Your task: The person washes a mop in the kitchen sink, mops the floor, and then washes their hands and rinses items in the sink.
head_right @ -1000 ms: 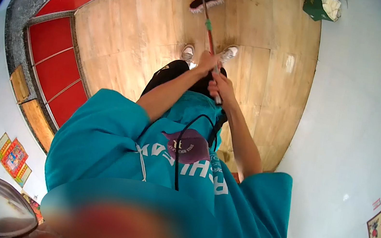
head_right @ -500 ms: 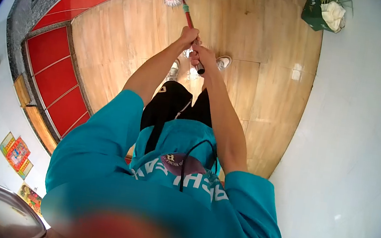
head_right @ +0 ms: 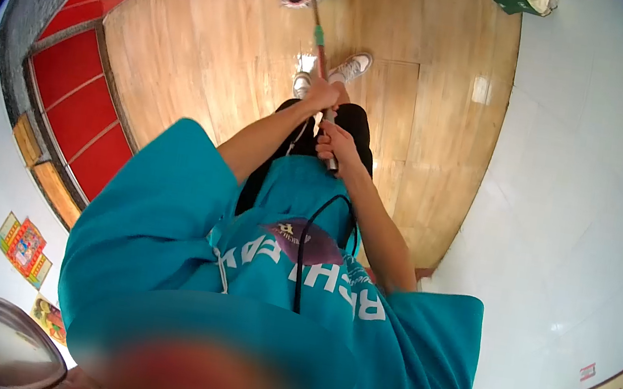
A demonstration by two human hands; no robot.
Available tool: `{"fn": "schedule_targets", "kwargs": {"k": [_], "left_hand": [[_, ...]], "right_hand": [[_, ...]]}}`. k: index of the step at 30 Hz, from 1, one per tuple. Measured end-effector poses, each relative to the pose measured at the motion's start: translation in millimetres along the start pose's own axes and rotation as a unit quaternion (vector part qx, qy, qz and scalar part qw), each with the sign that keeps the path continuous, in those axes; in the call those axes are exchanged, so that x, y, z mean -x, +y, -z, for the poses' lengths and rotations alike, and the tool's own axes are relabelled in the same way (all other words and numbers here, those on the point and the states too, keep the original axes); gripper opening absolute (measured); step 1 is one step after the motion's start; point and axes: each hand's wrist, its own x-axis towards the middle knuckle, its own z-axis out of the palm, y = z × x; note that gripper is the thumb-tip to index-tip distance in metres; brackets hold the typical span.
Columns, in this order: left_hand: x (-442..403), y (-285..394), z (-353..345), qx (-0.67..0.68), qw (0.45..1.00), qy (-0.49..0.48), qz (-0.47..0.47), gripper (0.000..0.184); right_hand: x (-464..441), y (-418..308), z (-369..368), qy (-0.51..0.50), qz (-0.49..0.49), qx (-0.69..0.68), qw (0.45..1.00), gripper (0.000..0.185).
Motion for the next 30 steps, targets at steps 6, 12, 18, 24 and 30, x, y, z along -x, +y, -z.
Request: {"fn": "schedule_targets", "kwargs": {"k": [6, 12, 18, 24, 30], "left_hand": [[81.9, -72.4, -47.2, 0.000, 0.995, -0.027, 0.092, 0.042], [112.1, -84.7, -63.3, 0.089, 0.994, -0.030, 0.064, 0.011], [67.5, -56.3, -88.0, 0.211, 0.976, -0.028, 0.052, 0.011], [-13.3, 13.1, -84.4, 0.072, 0.995, -0.033, -0.056, 0.023], [-110.5, 143.4, -101.0, 0.005, 0.997, -0.004, -0.071, 0.020]], "right_hand": [[67.7, 94.7, 33.6, 0.051, -0.009, -0.095, 0.994, 0.019], [87.8, 110.5, 35.4, 0.080, 0.041, -0.044, 0.995, 0.019], [74.8, 56.7, 48.5, -0.015, 0.062, -0.129, 0.990, 0.022], [14.3, -13.8, 59.3, -0.003, 0.152, -0.070, 0.986, 0.022], [0.0, -171.7, 30.8, -0.018, 0.141, -0.128, 0.982, 0.018]]}}
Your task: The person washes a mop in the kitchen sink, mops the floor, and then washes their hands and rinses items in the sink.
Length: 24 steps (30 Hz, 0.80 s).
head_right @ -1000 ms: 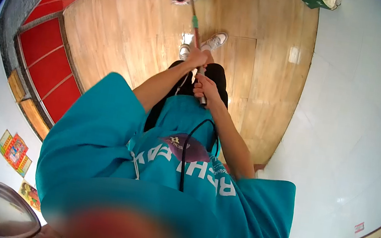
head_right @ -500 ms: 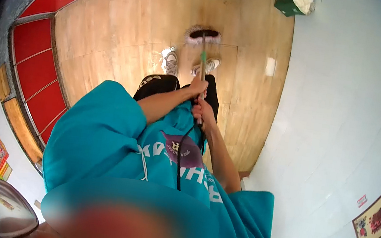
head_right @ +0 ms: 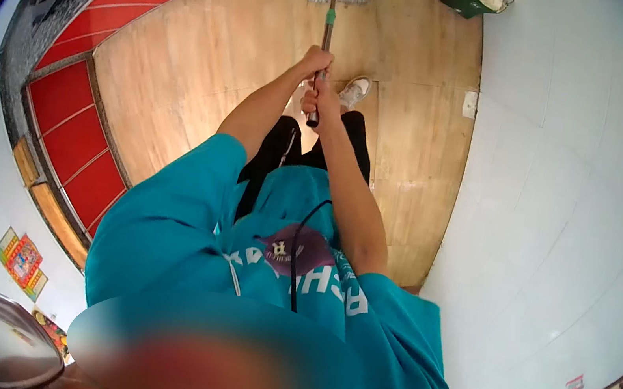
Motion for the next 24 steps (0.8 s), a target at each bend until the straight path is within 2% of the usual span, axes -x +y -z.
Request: {"fn": "schedule_targets", "kwargs": {"k": [4, 7, 8, 9, 10, 11, 13, 15, 17, 18, 19, 20, 21, 23, 24], "left_hand": [[-30.5, 60.1, -28.1, -0.024, 0.999, 0.029, -0.028, 0.021], [-10.6, 78.8, -39.4, -0.065, 0.997, 0.026, 0.022, 0.022], [-2.4, 72.5, -43.4, -0.132, 0.991, 0.006, -0.037, 0.026], [-3.7, 56.9, -52.2, -0.130, 0.991, 0.005, -0.040, 0.026], [-7.4, 30.7, -61.0, -0.145, 0.988, 0.019, -0.047, 0.027], [-6.7, 10.1, -67.4, -0.160, 0.985, 0.032, -0.052, 0.028], [24.7, -6.7, -83.9, -0.233, 0.972, -0.019, -0.008, 0.028], [72.1, -19.0, -98.4, -0.105, 0.993, -0.045, 0.008, 0.026], [85.1, -61.7, -126.2, -0.062, 0.993, -0.048, 0.093, 0.022], [59.9, -116.2, -140.0, -0.044, 0.977, -0.177, 0.107, 0.021], [88.4, -102.6, -137.4, -0.037, 0.979, -0.163, 0.115, 0.024], [117.7, -88.1, -134.7, -0.031, 0.981, -0.149, 0.123, 0.034], [146.7, -75.9, -132.9, -0.031, 0.980, -0.154, 0.123, 0.034], [177.1, -70.4, -131.4, 0.024, 0.982, -0.094, 0.160, 0.037], [183.8, -72.9, -131.5, 0.008, 0.977, -0.133, 0.167, 0.049]], "right_hand": [[-20.1, -82.2, -14.8, 0.000, -0.041, 0.017, 0.999, 0.015], [-11.3, -88.4, 4.1, -0.015, -0.079, -0.011, 0.997, 0.015], [-6.0, -81.1, 15.5, -0.001, -0.069, 0.005, 0.998, 0.015], [-1.6, -76.9, 25.1, 0.009, -0.057, 0.024, 0.998, 0.015], [11.6, -70.9, 36.0, -0.019, -0.084, 0.022, 0.996, 0.016], [29.4, -66.9, 39.3, 0.007, -0.089, 0.034, 0.995, 0.016], [64.0, -54.1, 54.8, 0.035, -0.099, 0.043, 0.994, 0.017], [93.1, -45.1, 78.1, 0.034, -0.099, 0.046, 0.993, 0.018], [126.3, -31.1, 94.9, 0.059, -0.114, 0.057, 0.990, 0.020], [139.8, -22.0, 100.6, 0.063, -0.109, 0.055, 0.990, 0.020], [151.3, -13.1, 106.8, 0.078, -0.117, 0.037, 0.989, 0.022], [162.6, -5.3, 113.2, 0.093, -0.124, 0.018, 0.988, 0.023], [173.8, 2.5, 118.4, 0.096, -0.121, 0.017, 0.988, 0.023], [190.1, 20.3, 125.5, 0.073, -0.136, -0.061, 0.986, 0.025], [198.4, 27.2, 130.2, 0.074, -0.136, -0.083, 0.984, 0.025]]}}
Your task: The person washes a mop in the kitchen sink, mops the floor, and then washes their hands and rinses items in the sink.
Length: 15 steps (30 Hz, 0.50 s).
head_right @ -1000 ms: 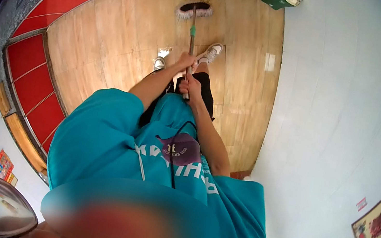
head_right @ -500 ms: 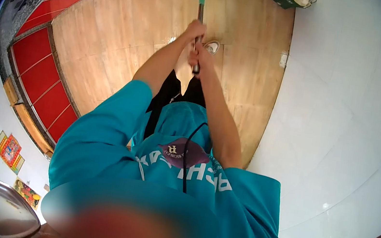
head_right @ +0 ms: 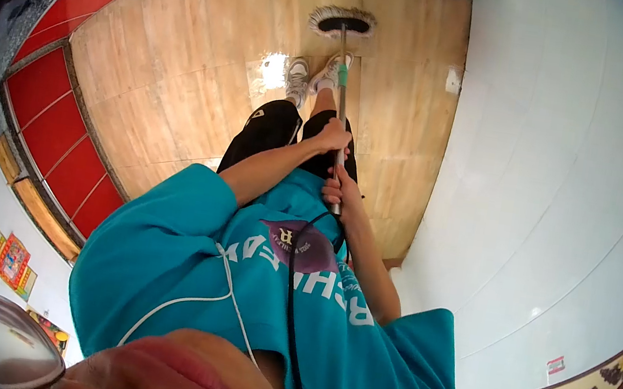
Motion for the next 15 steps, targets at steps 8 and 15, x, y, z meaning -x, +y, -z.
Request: {"fn": "schedule_targets", "kwargs": {"k": [8, 15], "left_hand": [[4.9, -45.4, -12.6, 0.013, 0.996, -0.059, -0.068, 0.018], [-14.8, -11.9, -1.5, 0.138, 0.981, -0.097, -0.091, 0.014]], "right_hand": [[25.9, 29.6, 1.8, 0.000, 0.003, -0.085, 0.996, 0.024], [6.4, -7.2, -27.1, -0.023, 0.019, -0.091, 0.995, 0.023]]}}
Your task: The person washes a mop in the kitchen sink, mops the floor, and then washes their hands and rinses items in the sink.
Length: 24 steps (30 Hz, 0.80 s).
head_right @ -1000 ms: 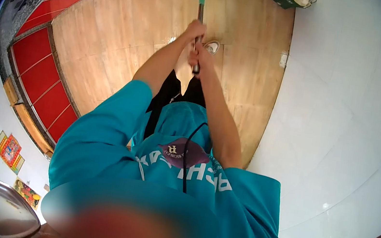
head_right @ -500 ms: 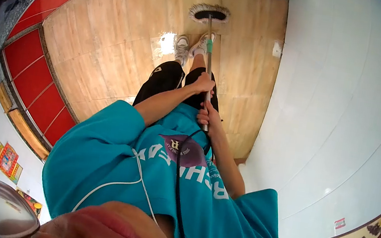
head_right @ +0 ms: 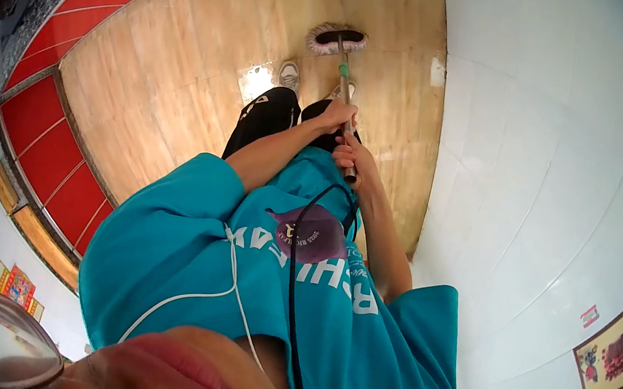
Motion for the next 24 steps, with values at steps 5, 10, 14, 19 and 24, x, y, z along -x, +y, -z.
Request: {"fn": "schedule_targets", "kwargs": {"k": [5, 10, 14, 19, 24], "left_hand": [[-39.0, -2.2, 1.4, -0.068, 0.996, 0.030, -0.052, 0.015], [-82.7, 29.9, -10.8, -0.067, 0.997, 0.007, -0.049, 0.022], [-144.4, 74.4, -28.3, -0.071, 0.996, 0.008, -0.062, 0.032], [-182.8, 169.5, -78.7, -0.036, 0.990, 0.105, -0.090, 0.033], [-202.1, 211.6, -119.3, -0.159, 0.969, 0.161, -0.100, 0.028]], "right_hand": [[-23.6, -19.5, 13.3, -0.061, 0.021, 0.014, 0.998, 0.025], [-44.2, -68.5, 3.3, -0.037, 0.063, 0.122, 0.990, 0.025], [-55.6, -131.0, -28.9, 0.026, 0.137, 0.238, 0.961, 0.026], [-70.8, -225.0, -80.1, -0.015, 0.141, 0.227, 0.963, 0.023], [-74.9, -301.2, -118.1, -0.041, 0.130, 0.272, 0.953, 0.026]]}}
